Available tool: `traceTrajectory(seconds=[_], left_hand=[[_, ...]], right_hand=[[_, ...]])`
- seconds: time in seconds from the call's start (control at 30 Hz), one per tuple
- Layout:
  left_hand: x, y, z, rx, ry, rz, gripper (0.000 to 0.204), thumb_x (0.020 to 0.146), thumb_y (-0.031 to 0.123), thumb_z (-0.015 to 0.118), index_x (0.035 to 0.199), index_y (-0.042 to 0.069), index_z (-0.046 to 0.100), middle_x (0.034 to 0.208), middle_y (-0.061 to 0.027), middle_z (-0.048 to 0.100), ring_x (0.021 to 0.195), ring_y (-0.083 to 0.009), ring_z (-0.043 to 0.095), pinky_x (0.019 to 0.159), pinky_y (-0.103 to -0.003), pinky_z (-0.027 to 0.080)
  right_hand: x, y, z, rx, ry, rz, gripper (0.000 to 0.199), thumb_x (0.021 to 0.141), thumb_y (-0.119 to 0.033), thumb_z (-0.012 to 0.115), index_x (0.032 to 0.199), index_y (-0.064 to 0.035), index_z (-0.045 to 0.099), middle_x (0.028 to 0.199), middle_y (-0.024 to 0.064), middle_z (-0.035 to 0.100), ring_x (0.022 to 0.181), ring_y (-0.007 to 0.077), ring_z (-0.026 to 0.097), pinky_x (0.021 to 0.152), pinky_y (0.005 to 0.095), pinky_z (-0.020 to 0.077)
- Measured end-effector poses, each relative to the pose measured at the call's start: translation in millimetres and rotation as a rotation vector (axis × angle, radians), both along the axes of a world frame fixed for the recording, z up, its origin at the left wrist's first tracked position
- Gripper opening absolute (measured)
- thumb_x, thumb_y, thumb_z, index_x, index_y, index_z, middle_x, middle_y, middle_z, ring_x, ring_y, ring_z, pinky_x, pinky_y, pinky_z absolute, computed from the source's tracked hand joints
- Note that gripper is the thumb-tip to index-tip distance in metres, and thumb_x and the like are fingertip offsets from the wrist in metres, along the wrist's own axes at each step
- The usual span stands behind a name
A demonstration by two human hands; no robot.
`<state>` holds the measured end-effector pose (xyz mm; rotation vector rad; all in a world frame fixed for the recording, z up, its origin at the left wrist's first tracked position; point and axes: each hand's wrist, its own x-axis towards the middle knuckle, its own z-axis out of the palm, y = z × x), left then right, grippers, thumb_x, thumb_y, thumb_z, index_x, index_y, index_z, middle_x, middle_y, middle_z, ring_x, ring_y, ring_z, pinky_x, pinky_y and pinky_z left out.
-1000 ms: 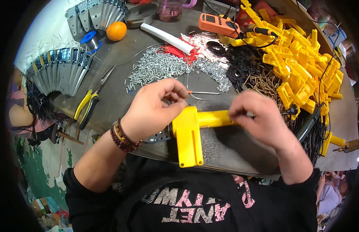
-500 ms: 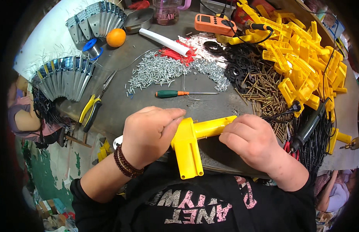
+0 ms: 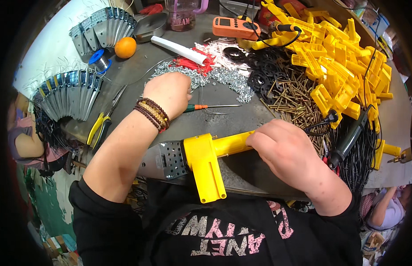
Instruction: Soldering and assembling components within a yellow plastic housing.
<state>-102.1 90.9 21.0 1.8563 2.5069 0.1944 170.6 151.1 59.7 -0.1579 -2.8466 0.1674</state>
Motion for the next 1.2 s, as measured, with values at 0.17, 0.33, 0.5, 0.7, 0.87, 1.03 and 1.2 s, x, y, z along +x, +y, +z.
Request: traceTrajectory(seconds=[0.17,0.33,0.5,0.7,0.87,1.03,1.2], left_hand=[[39.9,-5.3,16.5,0.216,-0.597,-0.269,0.011,0.084,0.009,0.067,0.089,0.002,0.06,0.082,-0.0089,0.065,0.074,-0.0224,0.063,0.07,-0.035,0.051],[82.1,14.8,15.5,0.006,-0.957,-0.417,0.012,0.087,0.011,0.07,0.092,0.003,0.064,0.08,-0.003,0.065,0.075,-0.0099,0.06,0.071,-0.028,0.051],[80.0,8.4,6.2,-0.065,-1.052,-0.436,0.01,0.086,0.009,0.069,0.091,0.002,0.064,0.08,-0.0027,0.064,0.075,-0.0101,0.06,0.071,-0.028,0.051],[80.7,-1.5,21.3,-0.18,-1.009,-0.433,0.02,0.085,0.008,0.068,0.103,0.002,0.061,0.092,-0.0047,0.063,0.084,-0.0134,0.061,0.077,-0.03,0.05],[88.0,-30.4,15.6,0.099,-0.662,-0.609,0.035,0.08,0.011,0.07,0.112,0.003,0.06,0.103,-0.0117,0.063,0.092,-0.0291,0.063,0.084,-0.038,0.051],[92.7,-30.1,5.3,0.134,-0.565,-0.615,0.041,0.078,0.015,0.07,0.116,0.005,0.061,0.105,-0.0134,0.063,0.096,-0.0348,0.062,0.085,-0.041,0.051],[96.4,-36.5,6.4,0.162,-0.435,-0.586,0.042,0.08,0.024,0.071,0.118,0.009,0.062,0.099,-0.0112,0.063,0.091,-0.0317,0.064,0.08,-0.04,0.051]], right_hand=[[9.5,14.5,-11.6,-0.026,0.103,-0.019,0.015,0.07,-0.005,0.068,0.084,-0.0063,0.063,0.092,0.0069,0.062,0.082,0.0262,0.061,0.072,0.0353,0.0513],[30.3,16.4,-12.9,0.046,0.142,0.047,0.014,0.074,-0.009,0.067,0.088,-0.0075,0.068,0.096,0.0071,0.065,0.09,0.0259,0.063,0.076,0.0356,0.0528],[129.7,49.3,7.0,0.048,0.343,-0.746,0.025,0.078,-0.002,0.074,0.102,-0.0032,0.068,0.09,0.0114,0.066,0.077,0.0308,0.063,0.069,0.0375,0.053],[198.2,97.9,-26.2,-0.171,0.184,-1.443,0.105,0.074,-0.053,0.076,0.154,-0.0152,0.018,0.105,0.0254,0.068,0.099,0.0437,0.065,0.087,0.0458,0.0495],[226.6,100.6,-21.4,-0.629,1.054,-1.045,0.071,0.078,-0.008,0.073,0.139,0.0026,0.038,0.101,0.0098,0.063,0.083,0.0166,0.062,0.073,0.0287,0.0513],[179.5,72.5,29.4,-1.539,1.128,0.144,0.05,0.085,-0.019,0.071,0.129,-0.0149,0.047,0.094,-0.0027,0.044,0.09,0.0123,0.048,0.091,0.0363,0.0451],[94.0,26.4,0.9,-1.496,0.882,0.193,0.07,0.073,-0.008,0.076,0.134,-0.015,0.043,0.09,0.0015,0.06,0.078,0.0186,0.061,0.081,0.0409,0.0514]])
